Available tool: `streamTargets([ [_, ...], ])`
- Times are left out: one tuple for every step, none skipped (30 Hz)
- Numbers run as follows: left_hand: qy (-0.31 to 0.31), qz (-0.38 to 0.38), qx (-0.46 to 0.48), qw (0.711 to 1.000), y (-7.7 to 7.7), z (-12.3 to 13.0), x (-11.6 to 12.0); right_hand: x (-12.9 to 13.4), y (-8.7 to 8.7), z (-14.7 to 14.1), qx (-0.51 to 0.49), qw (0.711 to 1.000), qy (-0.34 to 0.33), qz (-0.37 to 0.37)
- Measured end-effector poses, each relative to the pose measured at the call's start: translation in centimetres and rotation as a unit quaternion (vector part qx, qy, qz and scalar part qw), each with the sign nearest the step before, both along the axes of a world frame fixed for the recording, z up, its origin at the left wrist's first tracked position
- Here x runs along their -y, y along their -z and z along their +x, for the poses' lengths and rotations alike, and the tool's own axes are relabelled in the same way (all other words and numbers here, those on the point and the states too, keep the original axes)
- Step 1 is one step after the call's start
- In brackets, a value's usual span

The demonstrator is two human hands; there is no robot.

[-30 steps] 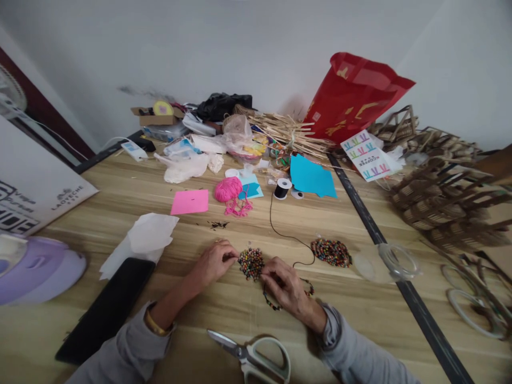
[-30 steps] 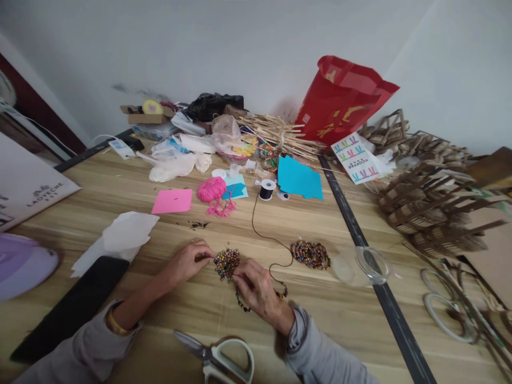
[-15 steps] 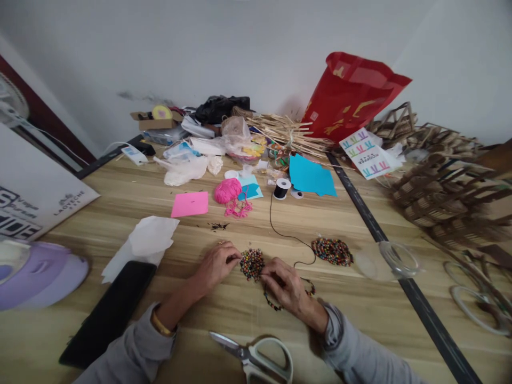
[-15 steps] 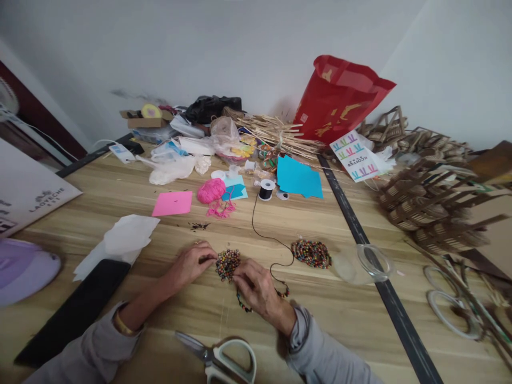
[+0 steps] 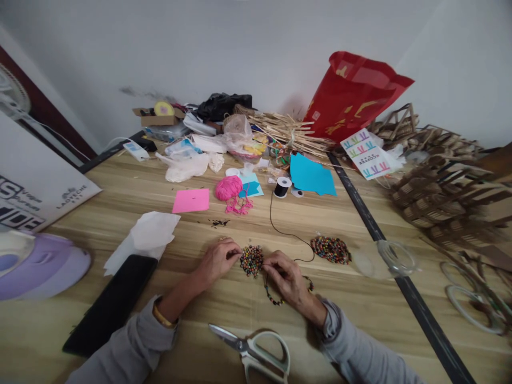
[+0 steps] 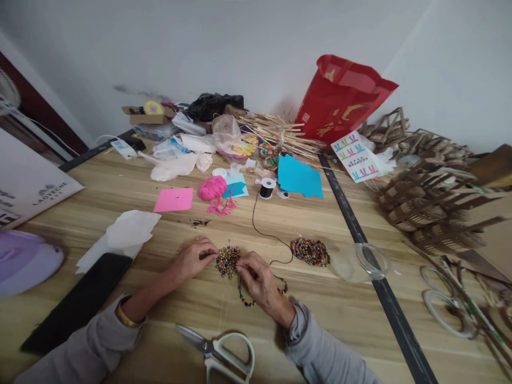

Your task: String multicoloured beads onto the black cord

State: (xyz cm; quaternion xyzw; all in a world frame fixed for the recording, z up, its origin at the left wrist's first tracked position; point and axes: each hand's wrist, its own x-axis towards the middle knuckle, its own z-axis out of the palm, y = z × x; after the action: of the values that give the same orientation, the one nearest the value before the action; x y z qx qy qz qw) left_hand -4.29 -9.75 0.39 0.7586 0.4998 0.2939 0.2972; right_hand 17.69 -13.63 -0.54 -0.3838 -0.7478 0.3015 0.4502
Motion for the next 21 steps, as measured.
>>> streamTargets([
  [-0.006,-0.012,0.029,0.999,0.0,0.0,0.0,0.0,0.0,0.0,-0.001,1.000,-0.002,0.002],
  [-0.011,-0.033,0.063,0.997,0.1,0.1,0.1,0.0,0.0,0.0,-0.002,1.000,-0.004,0.003],
  [-0.013,-0.062,0.099,0.993,0.1,0.1,0.1,0.0,-0.1,0.0,-0.003,1.000,-0.007,0.003],
  [-0.012,-0.094,0.135,0.986,0.0,0.2,0.2,0.0,-0.1,0.0,-0.003,1.000,-0.009,0.003],
  [-0.008,-0.126,0.168,0.978,0.0,0.2,0.3,0.0,0.0,0.0,-0.003,1.000,-0.012,0.005],
  [-0.003,-0.153,0.196,0.969,0.0,0.4,0.4,0.1,0.0,-0.1,-0.003,1.000,-0.014,0.007],
  [0.000,-0.173,0.218,0.960,0.0,0.5,0.5,0.1,0.0,-0.1,-0.003,1.000,-0.015,0.011],
  [0.004,-0.188,0.236,0.953,-0.1,0.7,0.7,0.1,0.0,-0.1,-0.004,1.000,-0.016,0.015],
  [0.007,-0.201,0.249,0.947,-0.1,0.8,0.8,0.2,0.0,-0.1,-0.004,1.000,-0.017,0.017],
  [0.011,-0.214,0.259,0.942,-0.1,1.0,1.0,0.2,0.0,-0.1,-0.005,1.000,-0.018,0.019],
  [0.014,-0.226,0.266,0.937,-0.1,1.1,1.1,0.2,0.0,-0.1,-0.006,1.000,-0.020,0.021],
  [0.018,-0.237,0.269,0.933,-0.2,1.3,1.2,0.3,0.0,-0.2,-0.006,1.000,-0.022,0.021],
  [0.023,-0.246,0.272,0.930,-0.2,1.4,1.3,0.3,0.0,-0.2,-0.005,0.999,-0.024,0.022],
  [0.028,-0.252,0.274,0.928,-0.2,1.4,1.4,0.3,0.0,-0.2,-0.004,0.999,-0.026,0.023],
  [0.032,-0.255,0.277,0.926,-0.2,1.5,1.4,0.3,0.0,-0.2,-0.004,0.999,-0.028,0.024],
  [0.035,-0.257,0.280,0.924,-0.2,1.5,1.4,0.4,0.0,-0.2,-0.001,0.999,-0.030,0.024],
  [0.037,-0.258,0.283,0.923,-0.2,1.5,1.4,0.4,-0.1,-0.2,0.002,0.999,-0.032,0.025],
  [0.038,-0.259,0.285,0.922,-0.2,1.5,1.4,0.4,-0.1,-0.2,0.006,0.999,-0.033,0.027],
  [0.040,-0.260,0.284,0.922,-0.2,1.5,1.5,0.5,-0.1,-0.2,0.010,0.999,-0.034,0.030],
  [0.043,-0.263,0.282,0.921,-0.2,1.5,1.5,0.5,0.0,-0.2,0.014,0.999,-0.036,0.034],
  [0.046,-0.266,0.281,0.921,-0.1,1.5,1.5,0.5,0.0,-0.2,0.019,0.998,-0.039,0.038],
])
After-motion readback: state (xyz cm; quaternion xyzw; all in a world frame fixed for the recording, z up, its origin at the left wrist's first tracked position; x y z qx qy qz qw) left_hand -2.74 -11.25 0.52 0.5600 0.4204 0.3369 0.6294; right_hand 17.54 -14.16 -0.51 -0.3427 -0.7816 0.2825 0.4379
